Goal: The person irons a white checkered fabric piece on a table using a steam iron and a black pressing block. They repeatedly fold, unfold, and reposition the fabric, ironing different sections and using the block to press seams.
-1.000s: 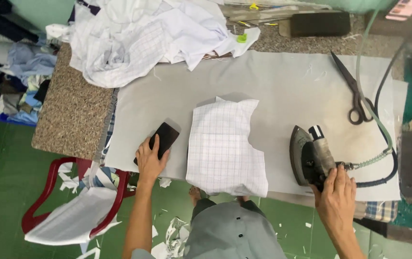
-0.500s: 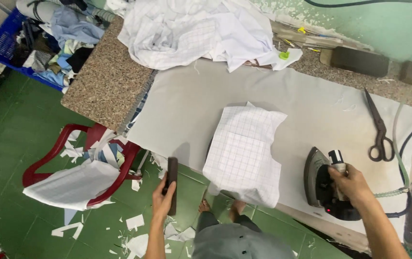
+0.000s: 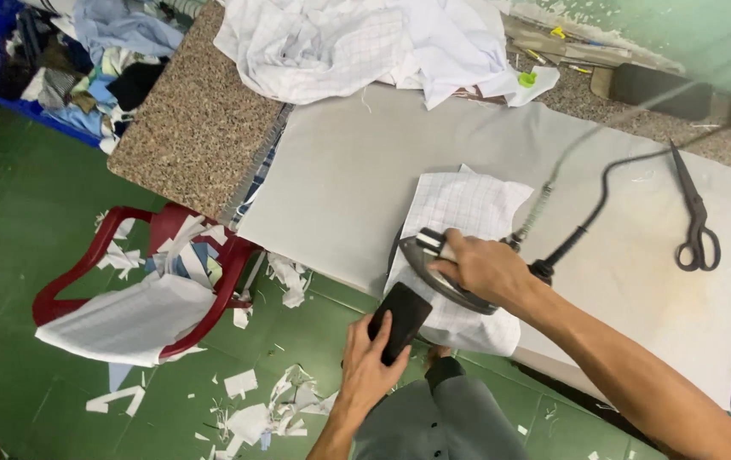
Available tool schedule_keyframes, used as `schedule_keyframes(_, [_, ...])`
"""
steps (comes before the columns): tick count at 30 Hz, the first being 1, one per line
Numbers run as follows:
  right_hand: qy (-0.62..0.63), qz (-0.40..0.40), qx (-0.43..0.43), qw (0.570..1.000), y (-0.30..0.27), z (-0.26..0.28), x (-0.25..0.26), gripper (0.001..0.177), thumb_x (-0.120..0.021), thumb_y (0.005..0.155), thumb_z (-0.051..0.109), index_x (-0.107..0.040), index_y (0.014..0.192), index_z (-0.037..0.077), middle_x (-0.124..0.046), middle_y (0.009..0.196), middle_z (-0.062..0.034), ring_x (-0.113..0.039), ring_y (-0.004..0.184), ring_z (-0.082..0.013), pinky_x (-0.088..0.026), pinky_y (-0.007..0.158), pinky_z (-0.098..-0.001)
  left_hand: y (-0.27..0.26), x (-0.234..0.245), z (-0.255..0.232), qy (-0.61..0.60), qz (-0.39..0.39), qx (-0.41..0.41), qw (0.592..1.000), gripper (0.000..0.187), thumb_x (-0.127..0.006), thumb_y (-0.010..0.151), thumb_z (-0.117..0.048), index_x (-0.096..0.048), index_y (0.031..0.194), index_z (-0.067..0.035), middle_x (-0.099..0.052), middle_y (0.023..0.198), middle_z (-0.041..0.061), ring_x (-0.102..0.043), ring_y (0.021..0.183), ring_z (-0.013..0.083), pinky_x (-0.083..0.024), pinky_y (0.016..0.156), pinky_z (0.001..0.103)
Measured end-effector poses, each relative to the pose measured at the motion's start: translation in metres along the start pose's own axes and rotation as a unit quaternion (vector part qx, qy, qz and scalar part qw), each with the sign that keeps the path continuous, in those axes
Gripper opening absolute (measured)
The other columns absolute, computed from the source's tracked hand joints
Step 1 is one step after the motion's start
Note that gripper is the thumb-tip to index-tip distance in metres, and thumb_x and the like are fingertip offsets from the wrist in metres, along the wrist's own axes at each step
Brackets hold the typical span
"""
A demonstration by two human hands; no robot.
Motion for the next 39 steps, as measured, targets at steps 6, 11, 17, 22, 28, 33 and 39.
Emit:
schedule_keyframes(6, [-0.119, -0.043, 0.088, 0.988, 0.045, 0.012, 0.002, 0.056, -0.041, 0.104, 0.062, -0.05, 0.105, 0.006, -0.068, 0.08, -0.0095, -0.067, 0.056, -0.0384, -0.053, 0.043, -0.0506, 0.016, -0.036, -0.031, 0.199, -0.018, 0.002, 0.98, 0.072, -0.073, 0.094, -0.047, -0.043, 0.15, -0.012, -0.053, 0.128, 0.024, -0.054, 0.099, 0.0381, -0.051, 0.089, 0.05])
schedule_keyframes(11, [-0.164, -0.117, 0.186, 0.962, 0.068, 0.015, 0.014, 0.055, -0.048, 0.104, 0.059, -0.057, 0.106, 0.005, -0.064, 0.067, -0.0088, -0.064, 0.047, -0.0346, -0.05, 0.035, -0.0466, 0.014, -0.061, -0.034, 0.203, -0.038, 0.072, 0.976, 0.084, -0.077, 0.091, -0.044, -0.034, 0.157, -0.015, -0.049, 0.133, 0.026, -0.053, 0.11, 0.0416, -0.047, 0.097, 0.057])
schedule_keyframes(17, [-0.153, -0.111, 0.23, 0.955, 0.066, 0.021, 0.022, 0.053, -0.05, 0.107, 0.057, -0.057, 0.101, 0.004, -0.057, 0.056, -0.0053, -0.059, 0.04, -0.0289, -0.048, 0.032, -0.0428, 0.011, -0.063, -0.047, 0.209, -0.071, 0.133, 0.966, 0.083, -0.081, 0.089, -0.042, -0.038, 0.155, -0.015, -0.052, 0.133, 0.027, -0.056, 0.104, 0.0389, -0.056, 0.077, 0.047])
schedule_keyframes(22, [-0.177, -0.113, 0.237, 0.949, 0.066, 0.02, 0.022, 0.055, -0.049, 0.107, 0.061, -0.056, 0.101, 0.006, -0.054, 0.053, -0.0021, -0.057, 0.037, -0.0264, -0.046, 0.03, -0.0417, 0.011, -0.064, -0.049, 0.2, -0.073, 0.143, 0.967, 0.08, -0.082, 0.089, -0.04, -0.042, 0.153, -0.014, -0.052, 0.132, 0.026, -0.056, 0.108, 0.0384, -0.056, 0.085, 0.049])
schedule_keyframes(28, [-0.167, -0.107, 0.237, 0.951, 0.08, 0.019, 0.03, 0.057, -0.049, 0.106, 0.062, -0.057, 0.105, 0.006, -0.059, 0.061, -0.0068, -0.059, 0.038, -0.0288, -0.047, 0.031, -0.0434, 0.015, -0.065, -0.047, 0.201, -0.074, 0.143, 0.966, 0.08, -0.084, 0.088, -0.042, -0.043, 0.152, -0.017, -0.052, 0.132, 0.024, -0.057, 0.107, 0.0369, -0.058, 0.076, 0.046])
schedule_keyframes(33, [-0.141, 0.14, 0.152, 0.968, 0.1, 0.005, 0.052, 0.057, -0.031, 0.111, 0.058, -0.048, 0.125, 0.005, -0.054, 0.056, -0.0011, -0.055, 0.041, -0.0208, -0.053, 0.035, -0.0339, 0.064, -0.066, -0.06, 0.222, -0.04, 0.061, 0.972, 0.076, -0.078, 0.094, -0.044, -0.041, 0.153, -0.013, -0.052, 0.134, 0.026, -0.056, 0.099, 0.035, -0.057, 0.08, 0.043])
schedule_keyframes(39, [-0.073, -0.145, 0.021, 0.986, 0.055, -0.093, 0.108, 0.055, -0.061, 0.102, 0.052, -0.057, 0.13, 0.006, -0.074, 0.091, -0.0224, -0.075, 0.078, -0.0446, -0.06, 0.069, -0.0553, 0.153, -0.058, -0.047, 0.197, -0.118, 0.008, 0.973, 0.052, -0.068, 0.09, -0.041, -0.068, 0.136, -0.017, -0.058, 0.111, 0.022, -0.057, 0.091, 0.0337, -0.05, 0.076, 0.042])
Point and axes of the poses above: each hand's wrist, its own y-axis towards the middle knuckle, its own x-axis out of the back of the hand, z = x × y, the point moved 9 cm from there along y, towards the middle knuckle
